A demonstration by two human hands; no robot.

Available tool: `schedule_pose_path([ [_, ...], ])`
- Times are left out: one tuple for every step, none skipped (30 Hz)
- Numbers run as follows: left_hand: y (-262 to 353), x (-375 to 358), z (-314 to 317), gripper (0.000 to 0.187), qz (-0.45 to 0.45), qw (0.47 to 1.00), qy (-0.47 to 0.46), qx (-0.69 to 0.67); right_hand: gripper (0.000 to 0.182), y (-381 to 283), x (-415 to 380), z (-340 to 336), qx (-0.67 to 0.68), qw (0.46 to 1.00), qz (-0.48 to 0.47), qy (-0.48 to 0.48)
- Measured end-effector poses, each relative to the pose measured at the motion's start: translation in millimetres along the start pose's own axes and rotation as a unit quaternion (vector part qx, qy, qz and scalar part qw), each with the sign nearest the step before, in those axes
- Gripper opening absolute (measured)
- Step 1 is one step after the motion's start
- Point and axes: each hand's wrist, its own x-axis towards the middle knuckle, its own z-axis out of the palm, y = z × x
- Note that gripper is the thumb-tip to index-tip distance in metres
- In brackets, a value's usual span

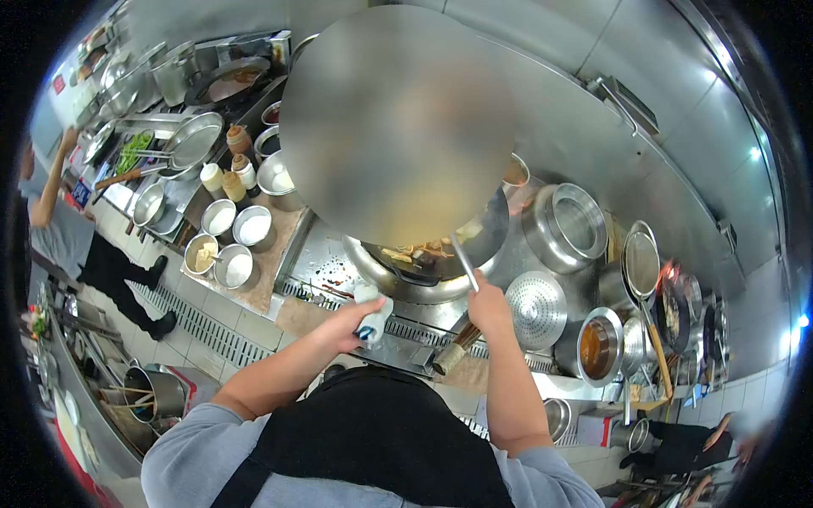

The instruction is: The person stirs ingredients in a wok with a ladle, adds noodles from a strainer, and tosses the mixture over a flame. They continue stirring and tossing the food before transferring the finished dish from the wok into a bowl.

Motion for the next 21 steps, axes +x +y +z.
schedule_pose_path([
  [1.4, 9.7, -1.2, 0.026, 0.006, 1.000, -0.001, -0.021, 0.051, 11.0, -6.4, 6.6, 0.038, 0.997, -0.071, 0.005],
  [6.7, 13.0, 5.5, 0.033, 0.011, 1.000, 0.010, -0.020, 0.050, 20.4, -10.4, 10.2, 0.076, 0.987, -0.142, 0.010],
  [12.9, 14.2, 9.4, 0.033, 0.006, 1.000, 0.011, -0.016, 0.050, 33.3, -13.8, 2.9, 0.080, 0.987, -0.138, 0.009],
  [21.6, 12.9, 14.8, 0.037, -0.020, 1.000, -0.016, -0.014, 0.049, 49.6, -20.1, -13.8, 0.075, 0.985, -0.152, -0.015],
  [28.5, 15.4, 20.0, 0.042, -0.044, 0.998, -0.044, -0.014, 0.048, 61.1, -24.6, -28.1, 0.069, 0.983, -0.168, -0.039],
  [28.9, 24.2, 25.1, 0.048, -0.056, 0.998, -0.005, 0.018, 0.047, 63.8, -25.4, -38.3, 0.045, 0.988, -0.144, -0.022],
  [33.4, 25.8, 36.2, 0.047, -0.065, 0.997, 0.029, 0.023, 0.045, 64.0, -22.9, -45.3, 0.023, 0.993, -0.117, -0.006],
  [33.8, 32.2, 41.6, 0.048, -0.061, 0.998, 0.027, 0.022, 0.045, 59.4, -13.8, -39.9, 0.012, 0.993, -0.116, 0.032],
  [33.3, 39.4, 44.0, 0.048, -0.057, 0.998, 0.023, 0.020, 0.045, 50.4, -6.2, -33.3, 0.016, 0.993, -0.111, 0.031],
  [32.9, 52.0, 40.7, 0.038, -0.086, 0.996, -0.005, -0.011, 0.047, 19.5, -4.9, -26.8, 0.014, 0.999, -0.042, 0.024],
  [31.1, 66.7, 41.0, 0.038, -0.090, 0.996, -0.006, -0.007, 0.048, 0.1, -5.6, -21.3, 0.010, 1.000, 0.025, 0.016],
  [27.2, 81.5, 43.1, 0.030, -0.064, 0.997, 0.037, -0.015, 0.048, -3.5, -7.5, -13.1, 0.014, 0.999, 0.030, 0.014],
  [23.5, 94.4, 43.1, 0.022, -0.039, 0.996, 0.079, -0.019, 0.048, -4.5, -8.9, -1.4, 0.002, 1.000, -0.011, 0.010],
  [22.0, 106.0, 41.7, 0.016, -0.047, 0.995, 0.079, -0.026, 0.048, -6.5, -13.5, 3.7, -0.010, 0.999, -0.050, 0.007],
  [16.9, 115.3, 39.0, 0.010, -0.055, 0.995, 0.077, -0.035, 0.048, -0.5, -21.2, -1.8, -0.004, 0.999, -0.042, 0.005],
  [5.0, 122.0, 31.3, 0.008, -0.035, 0.998, 0.044, -0.040, 0.047, 4.4, -38.1, -21.9, 0.010, 0.998, -0.056, -0.020],
  [-6.9, 99.9, 33.6, 0.008, -0.045, 0.997, 0.047, -0.038, 0.045, 14.2, -53.1, -37.1, 0.022, 0.996, -0.070, -0.048],
  [-8.6, 61.3, 49.7, 0.010, -0.032, 0.992, 0.081, -0.089, 0.047, 36.0, -60.4, -46.8, 0.034, 0.990, -0.129, -0.036],
  [2.9, 33.2, 68.6, 0.011, -0.014, 0.984, 0.111, -0.136, 0.049, 58.4, -62.2, -58.9, 0.047, 0.980, -0.191, -0.018],
  [16.7, 11.8, 84.4, 0.011, -0.015, 0.985, 0.110, -0.132, 0.049, 73.5, -60.3, -73.6, 0.029, 0.978, -0.203, -0.034],
  [21.6, -15.2, 94.8, 0.012, -0.043, 0.983, 0.110, -0.138, 0.049, 82.3, -64.6, -84.9, 0.011, 0.976, -0.210, -0.061],
])
